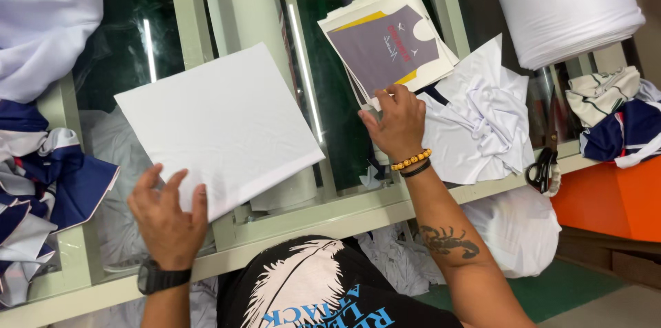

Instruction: The person uses shears to cut printed paper sheets on a glass-topped workbench. They separate printed sections from backing sheets, trim edges, and stack the cut pieces. White paper sheets are also folded and trimmed. The workspace contains piles of white and blue garments and additional printed sheets.

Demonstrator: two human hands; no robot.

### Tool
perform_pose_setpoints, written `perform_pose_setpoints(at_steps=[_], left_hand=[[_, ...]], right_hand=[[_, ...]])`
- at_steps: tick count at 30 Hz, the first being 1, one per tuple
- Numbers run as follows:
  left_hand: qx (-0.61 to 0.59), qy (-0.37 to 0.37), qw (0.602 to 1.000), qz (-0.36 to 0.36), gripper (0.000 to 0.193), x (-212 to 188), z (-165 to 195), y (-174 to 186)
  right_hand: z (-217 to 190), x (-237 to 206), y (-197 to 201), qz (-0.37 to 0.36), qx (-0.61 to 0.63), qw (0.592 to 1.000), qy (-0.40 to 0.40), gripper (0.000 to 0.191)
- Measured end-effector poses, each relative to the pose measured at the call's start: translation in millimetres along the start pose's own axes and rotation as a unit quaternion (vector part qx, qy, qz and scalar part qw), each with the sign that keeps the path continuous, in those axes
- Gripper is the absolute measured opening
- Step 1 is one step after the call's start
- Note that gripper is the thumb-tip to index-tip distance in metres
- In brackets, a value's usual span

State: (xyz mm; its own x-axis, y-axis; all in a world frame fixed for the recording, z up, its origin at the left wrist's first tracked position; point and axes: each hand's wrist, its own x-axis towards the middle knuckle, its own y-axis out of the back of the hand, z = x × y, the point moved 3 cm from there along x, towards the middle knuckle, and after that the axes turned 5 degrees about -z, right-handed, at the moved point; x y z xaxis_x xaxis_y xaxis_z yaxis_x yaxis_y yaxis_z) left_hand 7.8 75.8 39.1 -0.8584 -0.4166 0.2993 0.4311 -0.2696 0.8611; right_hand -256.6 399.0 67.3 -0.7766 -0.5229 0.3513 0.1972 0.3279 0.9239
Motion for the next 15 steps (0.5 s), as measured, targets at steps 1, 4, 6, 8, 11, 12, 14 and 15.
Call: perform_pose_setpoints(at_steps=[1, 4, 6, 8, 11, 12, 14, 15], left_hand=[[-0.019, 0.004, 1.0, -0.001, 0.034, -1, 7, -1], [-0.063, 0.019, 0.998, -0.005, 0.034, -4, 22, 4], [-0.076, 0.025, 0.997, -0.004, 0.034, -5, 29, 11], [-0.09, 0.024, 0.996, -0.003, 0.033, -4, 34, 18], [-0.125, 0.018, 0.992, 0.02, 0.032, 0, 35, 29], [-0.14, 0.011, 0.99, 0.031, 0.031, 3, 35, 32], [-0.229, 0.028, 0.973, 0.019, 0.03, 10, 31, 29], [-0.274, 0.036, 0.961, 0.014, 0.03, 15, 30, 26]], right_hand=[[5, 4, 0, -0.011, -0.028, 1.0, 0.007, 0.047], [11, 5, -3, -0.023, -0.067, 0.997, 0.021, 0.038], [9, 6, 0, -0.003, -0.067, 0.997, 0.034, 0.025], [5, 14, 12, 0.039, -0.052, 0.996, 0.059, 0.013], [-2, 31, 60, 0.115, -0.042, 0.983, 0.138, 0.01], [-2, 37, 83, 0.104, -0.011, 0.982, 0.156, 0.011], [-10, 44, 128, 0.078, 0.009, 0.978, 0.191, 0.012], [-13, 46, 148, 0.058, 0.065, 0.98, 0.178, 0.011]])
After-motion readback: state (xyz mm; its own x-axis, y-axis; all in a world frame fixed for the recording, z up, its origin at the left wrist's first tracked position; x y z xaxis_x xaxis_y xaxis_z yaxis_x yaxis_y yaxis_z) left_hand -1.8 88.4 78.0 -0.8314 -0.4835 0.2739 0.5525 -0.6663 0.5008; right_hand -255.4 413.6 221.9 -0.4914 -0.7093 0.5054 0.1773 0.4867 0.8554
